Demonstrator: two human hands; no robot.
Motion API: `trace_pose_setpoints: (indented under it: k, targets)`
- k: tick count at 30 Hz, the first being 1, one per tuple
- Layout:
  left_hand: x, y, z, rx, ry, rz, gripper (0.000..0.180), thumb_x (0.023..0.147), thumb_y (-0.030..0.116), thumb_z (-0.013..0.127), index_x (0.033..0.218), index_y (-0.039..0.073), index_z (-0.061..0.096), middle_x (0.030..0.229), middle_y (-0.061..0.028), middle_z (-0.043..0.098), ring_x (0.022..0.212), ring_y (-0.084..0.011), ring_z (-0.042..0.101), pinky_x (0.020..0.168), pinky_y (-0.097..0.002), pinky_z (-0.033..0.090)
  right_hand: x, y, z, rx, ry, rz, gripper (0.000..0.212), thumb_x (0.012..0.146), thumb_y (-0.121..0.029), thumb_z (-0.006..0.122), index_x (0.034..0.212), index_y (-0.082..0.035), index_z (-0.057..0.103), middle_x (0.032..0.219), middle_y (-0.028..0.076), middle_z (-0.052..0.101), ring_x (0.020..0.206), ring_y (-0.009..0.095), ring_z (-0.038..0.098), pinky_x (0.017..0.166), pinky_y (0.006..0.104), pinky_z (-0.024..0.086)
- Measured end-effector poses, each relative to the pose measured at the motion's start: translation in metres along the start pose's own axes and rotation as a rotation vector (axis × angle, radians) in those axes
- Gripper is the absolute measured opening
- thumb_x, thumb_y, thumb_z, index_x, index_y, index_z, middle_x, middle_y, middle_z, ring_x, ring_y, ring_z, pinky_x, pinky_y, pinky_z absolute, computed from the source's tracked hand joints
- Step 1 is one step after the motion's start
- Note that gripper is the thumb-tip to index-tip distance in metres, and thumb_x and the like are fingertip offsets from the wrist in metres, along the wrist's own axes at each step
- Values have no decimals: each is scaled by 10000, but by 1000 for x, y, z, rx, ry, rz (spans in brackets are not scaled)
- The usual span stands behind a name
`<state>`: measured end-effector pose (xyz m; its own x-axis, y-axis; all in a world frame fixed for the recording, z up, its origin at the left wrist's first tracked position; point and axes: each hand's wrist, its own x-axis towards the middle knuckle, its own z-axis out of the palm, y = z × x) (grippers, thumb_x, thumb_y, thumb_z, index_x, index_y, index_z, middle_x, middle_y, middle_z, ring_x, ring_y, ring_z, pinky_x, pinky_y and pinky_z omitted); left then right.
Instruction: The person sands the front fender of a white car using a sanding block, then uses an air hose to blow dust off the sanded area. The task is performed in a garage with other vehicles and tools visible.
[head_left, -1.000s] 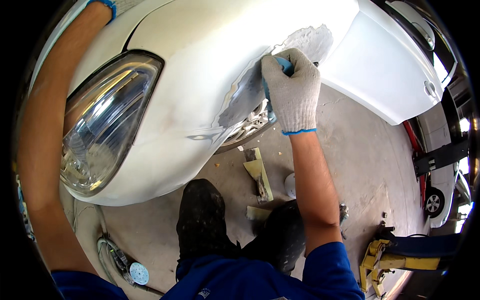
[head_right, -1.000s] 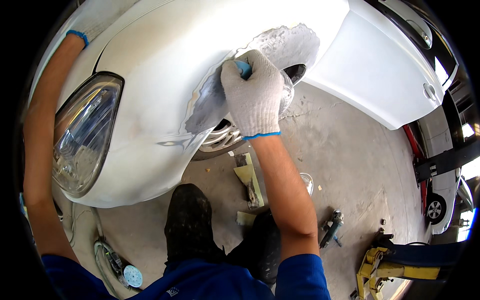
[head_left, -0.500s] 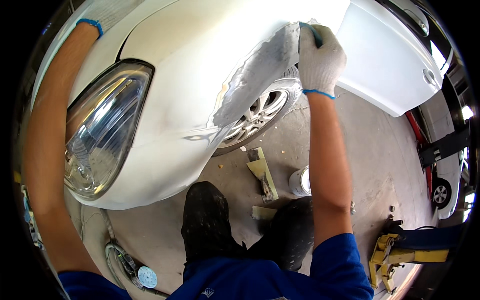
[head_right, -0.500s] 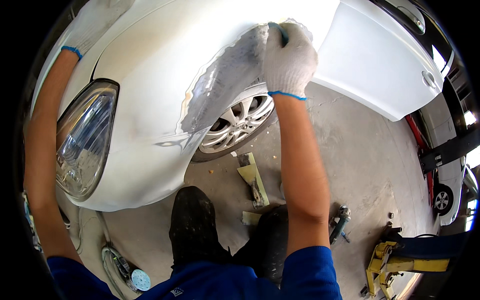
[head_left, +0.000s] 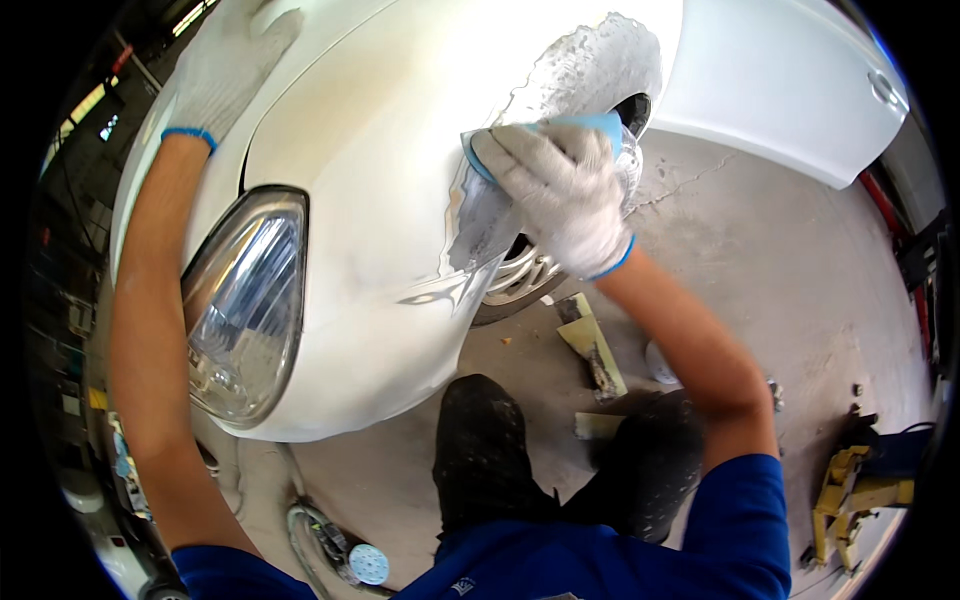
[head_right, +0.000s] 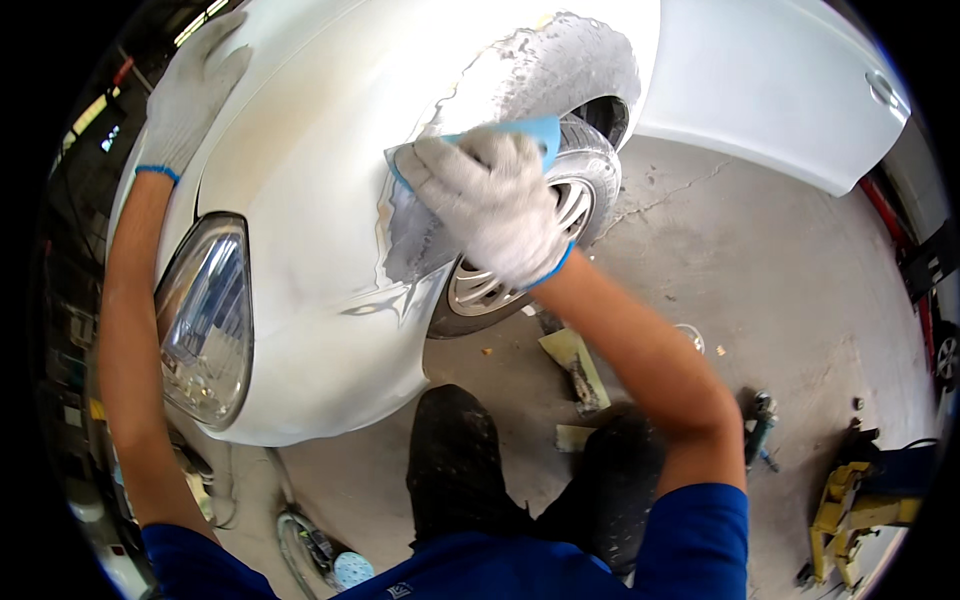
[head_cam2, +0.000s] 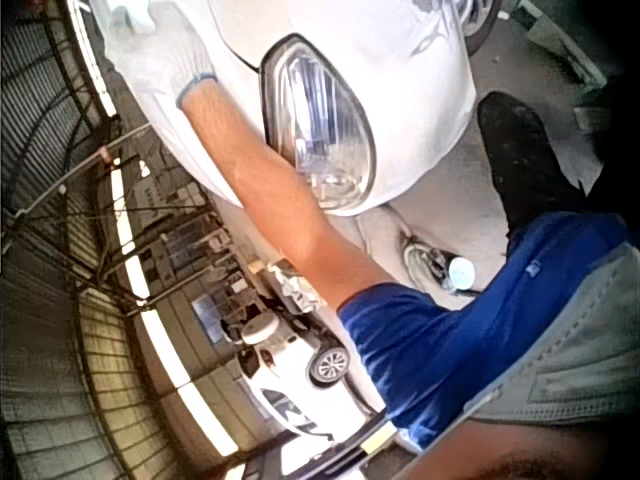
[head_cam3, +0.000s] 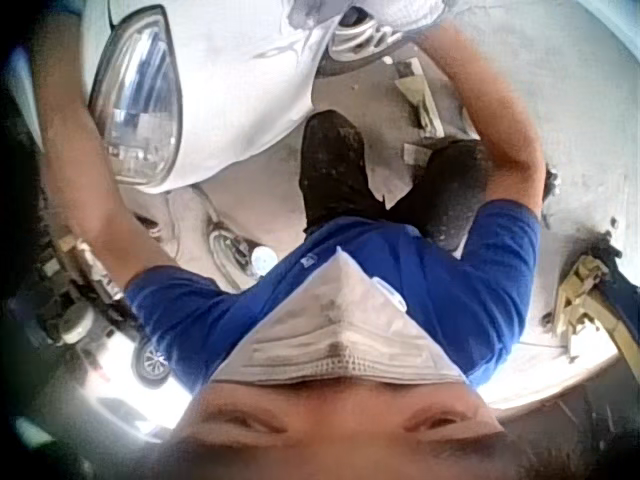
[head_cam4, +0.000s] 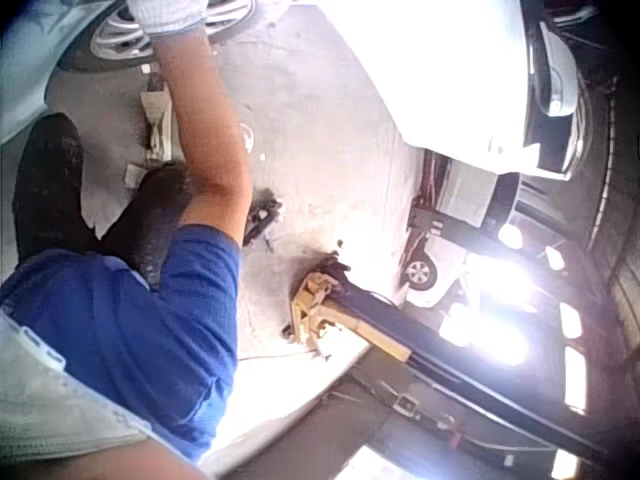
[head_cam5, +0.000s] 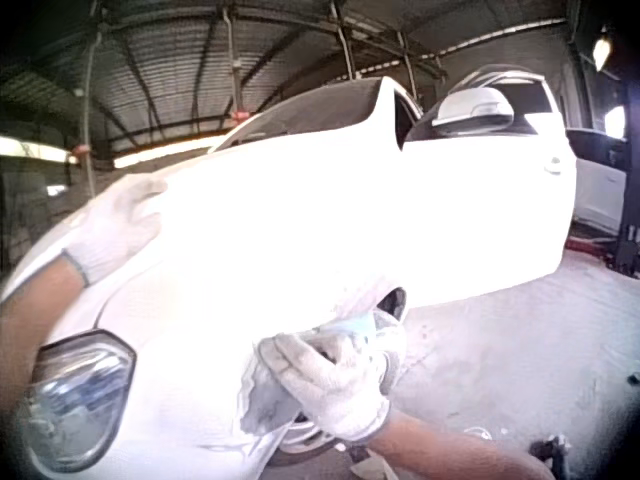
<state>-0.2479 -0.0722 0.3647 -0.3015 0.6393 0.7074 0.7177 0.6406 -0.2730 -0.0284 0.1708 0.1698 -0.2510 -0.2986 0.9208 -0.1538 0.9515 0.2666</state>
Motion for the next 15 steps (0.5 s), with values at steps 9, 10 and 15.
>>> trace_pose_setpoints:
  k: [9,10,15]
  targets:
    - [1,26,-15,10,-7,-70,502,919,434,603,1377,231,571,1402,-63,558,1286,-243,539,1095,-372,402,-2,24,2,-27,-2,47,409,693,-161,685,1101,-176,718,1040,-77,636,892,158,535,759,317,456]
    - [1,25,-15,-7,-17,-87,502,919,434,604,1377,232,571,1402,-60,559,1284,-246,541,1093,-375,406,3,35,-3,-20,-22,90,408,708,-107,677,1108,-173,717,1057,-71,651,899,156,536,767,305,457]
    - [4,26,-12,27,-22,-68,490,924,430,594,1371,231,573,1390,-56,572,1273,-260,552,1082,-387,422,-10,12,4,-67,-4,68,419,676,-212,676,1093,-181,701,1015,-66,611,845,167,534,710,344,456]
